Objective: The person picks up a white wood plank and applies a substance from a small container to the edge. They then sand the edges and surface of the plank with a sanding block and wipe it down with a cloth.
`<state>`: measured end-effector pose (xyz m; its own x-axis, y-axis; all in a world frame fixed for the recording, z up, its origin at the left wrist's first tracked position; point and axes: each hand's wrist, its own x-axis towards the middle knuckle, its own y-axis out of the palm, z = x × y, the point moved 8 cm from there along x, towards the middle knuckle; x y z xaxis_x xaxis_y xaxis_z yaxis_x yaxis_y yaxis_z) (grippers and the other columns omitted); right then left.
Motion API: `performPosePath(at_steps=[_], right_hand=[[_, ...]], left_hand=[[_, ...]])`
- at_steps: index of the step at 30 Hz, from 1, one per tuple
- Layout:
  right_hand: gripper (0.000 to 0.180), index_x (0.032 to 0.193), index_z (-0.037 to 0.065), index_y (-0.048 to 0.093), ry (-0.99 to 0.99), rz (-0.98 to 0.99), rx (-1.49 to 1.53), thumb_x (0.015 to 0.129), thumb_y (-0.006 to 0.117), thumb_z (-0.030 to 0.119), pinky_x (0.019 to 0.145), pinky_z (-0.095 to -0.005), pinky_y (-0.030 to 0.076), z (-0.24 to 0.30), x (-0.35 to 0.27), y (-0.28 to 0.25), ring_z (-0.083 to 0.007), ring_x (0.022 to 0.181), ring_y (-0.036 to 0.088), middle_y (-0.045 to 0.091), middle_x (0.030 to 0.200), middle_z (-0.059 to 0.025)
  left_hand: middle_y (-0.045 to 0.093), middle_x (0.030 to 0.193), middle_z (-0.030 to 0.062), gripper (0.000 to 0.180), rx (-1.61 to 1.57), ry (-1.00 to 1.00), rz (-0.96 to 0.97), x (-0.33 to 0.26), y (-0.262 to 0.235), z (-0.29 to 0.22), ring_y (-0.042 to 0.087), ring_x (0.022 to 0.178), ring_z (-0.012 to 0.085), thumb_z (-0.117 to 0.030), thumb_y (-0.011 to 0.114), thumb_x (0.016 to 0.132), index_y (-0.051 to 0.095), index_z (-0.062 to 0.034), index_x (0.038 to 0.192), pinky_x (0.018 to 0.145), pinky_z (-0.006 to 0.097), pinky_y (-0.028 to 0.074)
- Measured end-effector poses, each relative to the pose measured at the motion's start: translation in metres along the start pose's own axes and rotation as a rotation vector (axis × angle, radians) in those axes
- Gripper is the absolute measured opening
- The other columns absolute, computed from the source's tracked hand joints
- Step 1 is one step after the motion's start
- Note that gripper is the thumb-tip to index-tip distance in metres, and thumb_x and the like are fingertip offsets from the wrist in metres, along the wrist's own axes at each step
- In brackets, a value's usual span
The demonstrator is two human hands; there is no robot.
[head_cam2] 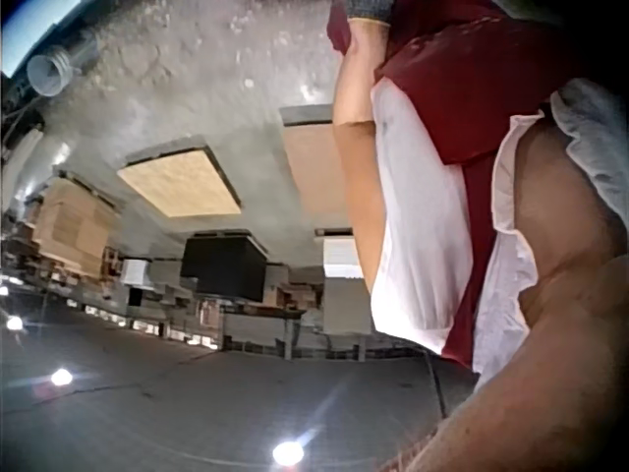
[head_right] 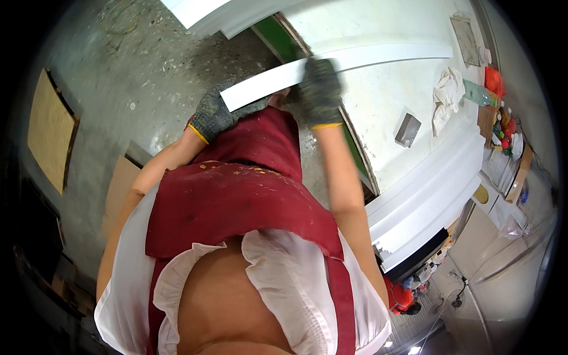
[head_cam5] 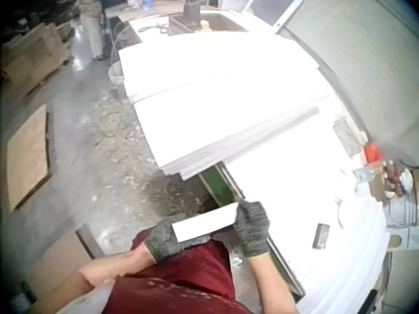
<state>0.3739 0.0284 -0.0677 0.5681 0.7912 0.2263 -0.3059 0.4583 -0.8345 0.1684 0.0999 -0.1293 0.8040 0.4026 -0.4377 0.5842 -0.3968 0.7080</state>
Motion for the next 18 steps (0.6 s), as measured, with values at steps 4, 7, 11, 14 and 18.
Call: performPosePath(at_steps=[4, 7, 11, 14, 18], right_hand=[[0.014, 0.096, 0.01, 0.066, -0.35, 0.211, -0.01, 0.088, 0.059, 0.019, 0.074, -0.0417, 0.051, 0.124, -0.04, 0.034, -0.0272, 0.082, 0.062, 0.063, 0.083, -0.0102], [0.011, 0.096, 0.007, 0.069, -0.106, 0.115, 0.104, 0.09, 0.061, 0.013, 0.075, -0.0395, 0.052, 0.053, -0.013, 0.012, -0.028, 0.082, 0.064, 0.066, 0.088, -0.0113], [0.016, 0.106, 0.005, 0.071, 0.129, -0.019, 0.075, 0.091, 0.065, 0.009, 0.077, -0.032, 0.053, -0.016, 0.006, -0.012, -0.0202, 0.081, 0.065, 0.068, 0.088, -0.0087], [0.017, 0.105, 0.007, 0.071, -0.3, 0.215, -0.115, 0.089, 0.065, 0.012, 0.075, -0.0377, 0.053, 0.105, -0.035, 0.026, -0.028, 0.081, 0.065, 0.067, 0.088, -0.0117], [0.024, 0.109, 0.011, 0.069, -0.271, 0.391, 0.121, 0.087, 0.06, 0.017, 0.075, -0.0424, 0.052, 0.151, -0.064, 0.045, -0.0283, 0.081, 0.062, 0.064, 0.086, -0.0111]], left_hand=[[0.065, 0.124, 0.0133, 0.042, -0.429, 0.037, 0.261, 0.007, -0.036, 0.034, 0.062, 0.115, 0.0244, -0.014, 0.067, 0.091, 0.056, 0.0012, 0.129, 0.097, 0.039, 0.053], [0.063, 0.125, 0.0173, 0.038, -0.348, 0.046, 0.244, 0.005, -0.021, 0.025, 0.06, 0.119, 0.028, -0.011, 0.059, 0.095, 0.053, 0.0048, 0.13, 0.099, 0.044, 0.052], [0.062, 0.125, 0.02, 0.039, -0.345, 0.007, 0.186, 0.003, -0.009, 0.016, 0.061, 0.116, 0.0303, -0.016, 0.05, 0.1, 0.051, 0.0068, 0.13, 0.1, 0.046, 0.051], [0.062, 0.123, 0.0222, 0.041, -0.339, 0.012, 0.142, 0.006, -0.025, 0.029, 0.062, 0.111, 0.0331, -0.022, 0.045, 0.102, 0.051, 0.0085, 0.129, 0.101, 0.046, 0.05], [0.063, 0.121, 0.0221, 0.046, -0.593, -0.081, 0.311, 0.01, -0.03, 0.044, 0.062, 0.109, 0.0346, -0.028, 0.043, 0.101, 0.052, 0.0077, 0.129, 0.103, 0.046, 0.048]])
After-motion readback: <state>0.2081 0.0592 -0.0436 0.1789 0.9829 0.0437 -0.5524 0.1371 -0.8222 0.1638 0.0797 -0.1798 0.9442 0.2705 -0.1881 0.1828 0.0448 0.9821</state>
